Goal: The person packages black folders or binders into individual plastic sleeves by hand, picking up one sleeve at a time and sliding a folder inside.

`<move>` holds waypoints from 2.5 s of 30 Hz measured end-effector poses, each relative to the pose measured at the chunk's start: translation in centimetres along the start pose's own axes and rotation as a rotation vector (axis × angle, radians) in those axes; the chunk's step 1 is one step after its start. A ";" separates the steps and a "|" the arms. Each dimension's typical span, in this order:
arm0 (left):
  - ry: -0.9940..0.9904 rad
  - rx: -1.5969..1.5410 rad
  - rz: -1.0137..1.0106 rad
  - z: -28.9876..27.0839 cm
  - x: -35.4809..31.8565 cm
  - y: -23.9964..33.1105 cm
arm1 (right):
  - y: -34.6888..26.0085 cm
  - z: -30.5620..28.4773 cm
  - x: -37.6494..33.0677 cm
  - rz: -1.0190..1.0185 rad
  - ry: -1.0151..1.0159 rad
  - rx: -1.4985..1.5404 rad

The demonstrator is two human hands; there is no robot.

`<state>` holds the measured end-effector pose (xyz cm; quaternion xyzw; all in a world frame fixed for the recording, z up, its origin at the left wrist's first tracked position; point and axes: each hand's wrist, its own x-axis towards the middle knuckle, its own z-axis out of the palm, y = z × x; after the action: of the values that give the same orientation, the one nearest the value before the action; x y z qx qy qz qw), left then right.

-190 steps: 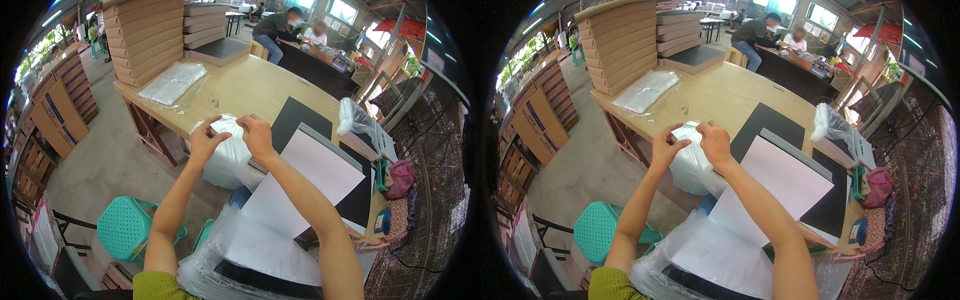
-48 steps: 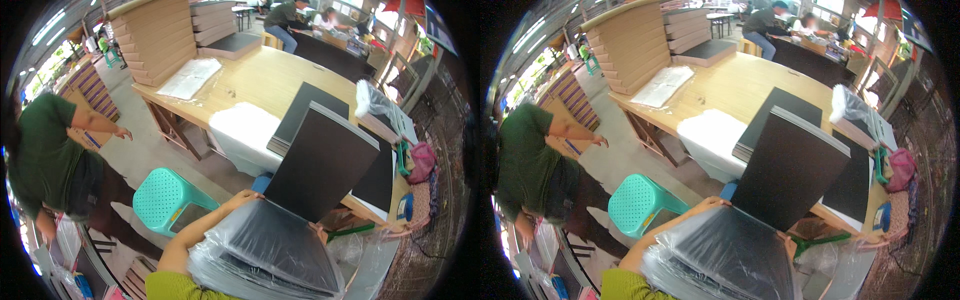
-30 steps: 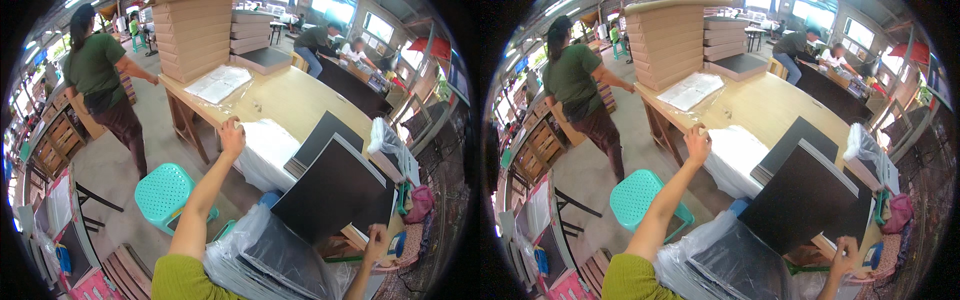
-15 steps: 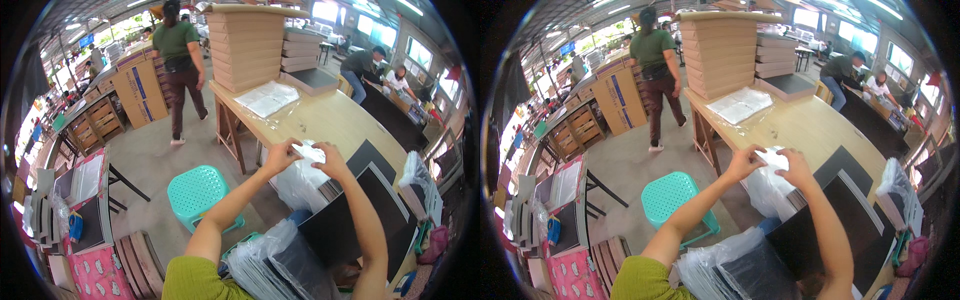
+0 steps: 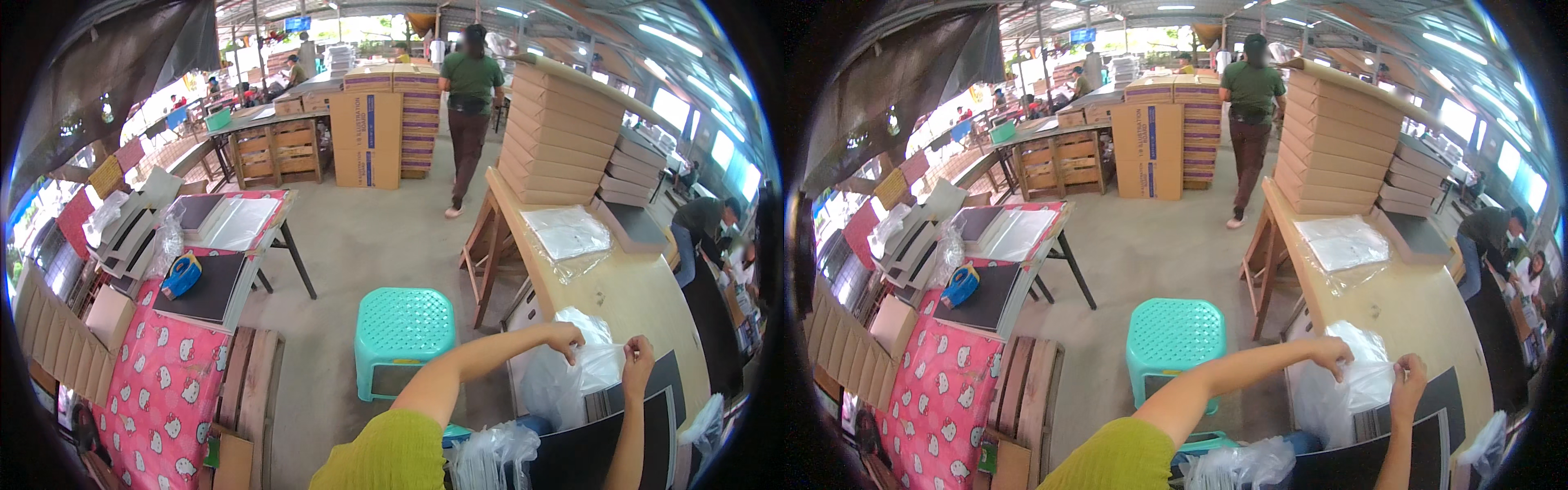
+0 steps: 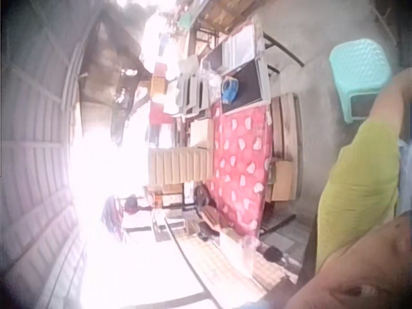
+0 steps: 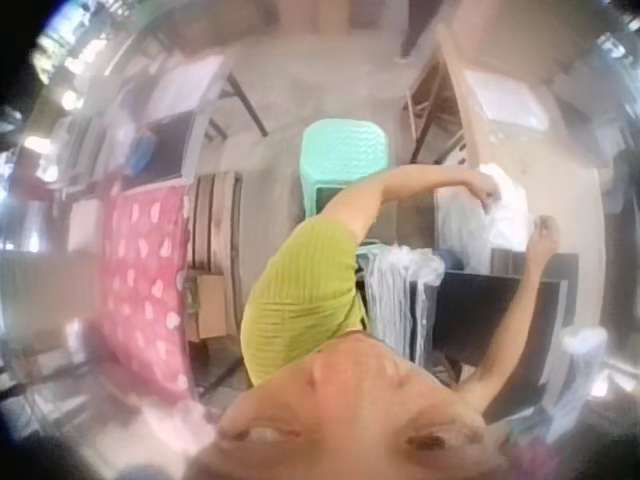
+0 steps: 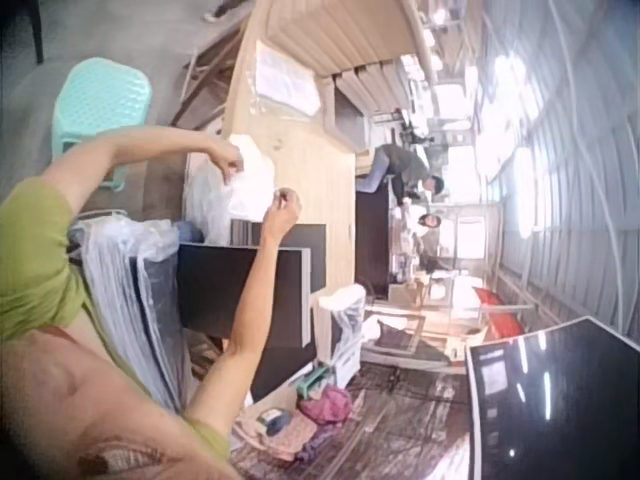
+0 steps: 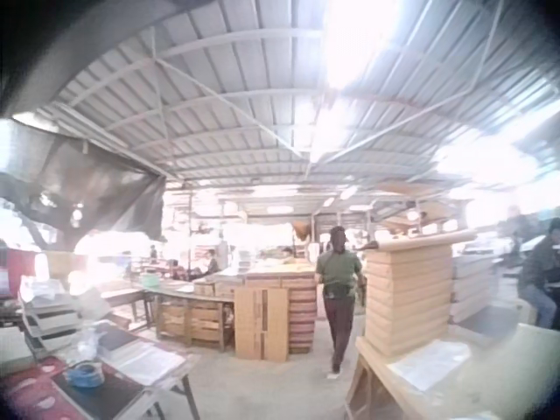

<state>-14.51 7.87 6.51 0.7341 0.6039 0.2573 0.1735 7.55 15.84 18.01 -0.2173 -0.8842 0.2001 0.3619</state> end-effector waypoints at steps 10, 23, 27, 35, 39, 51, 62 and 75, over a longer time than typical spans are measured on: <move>0.022 -1.048 0.067 0.0 7.8 5.0 | 2.4 -1.7 0.1 0.081 0.050 -0.064; -1.002 0.439 -0.032 -0.2 9.9 4.3 | 2.4 -0.5 0.4 -0.102 -0.095 -0.171; -1.085 0.023 0.060 -1.1 12.5 4.3 | 2.8 -0.7 0.4 -0.155 -0.068 -0.175; -0.771 0.963 -0.081 -2.0 12.0 4.5 | 1.7 -1.3 0.9 0.054 -0.059 -0.097; -1.142 0.356 -0.194 -4.5 10.0 5.4 | 2.6 -1.1 1.2 -0.012 -0.044 -0.081; -0.306 -0.610 0.420 -7.2 7.6 8.9 | 0.5 -4.3 0.9 0.297 -0.330 0.462; -0.911 -0.602 0.212 -8.6 9.0 10.9 | 4.5 -5.1 0.6 0.339 -0.470 0.471; -0.326 -1.377 0.504 -17.5 5.2 7.4 | 1.7 -12.0 -1.3 -0.144 -1.038 1.141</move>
<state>-18.18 10.37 25.71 0.6044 0.0866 0.4970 0.6167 17.52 18.93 24.30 0.1825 -0.7125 0.6768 -0.0309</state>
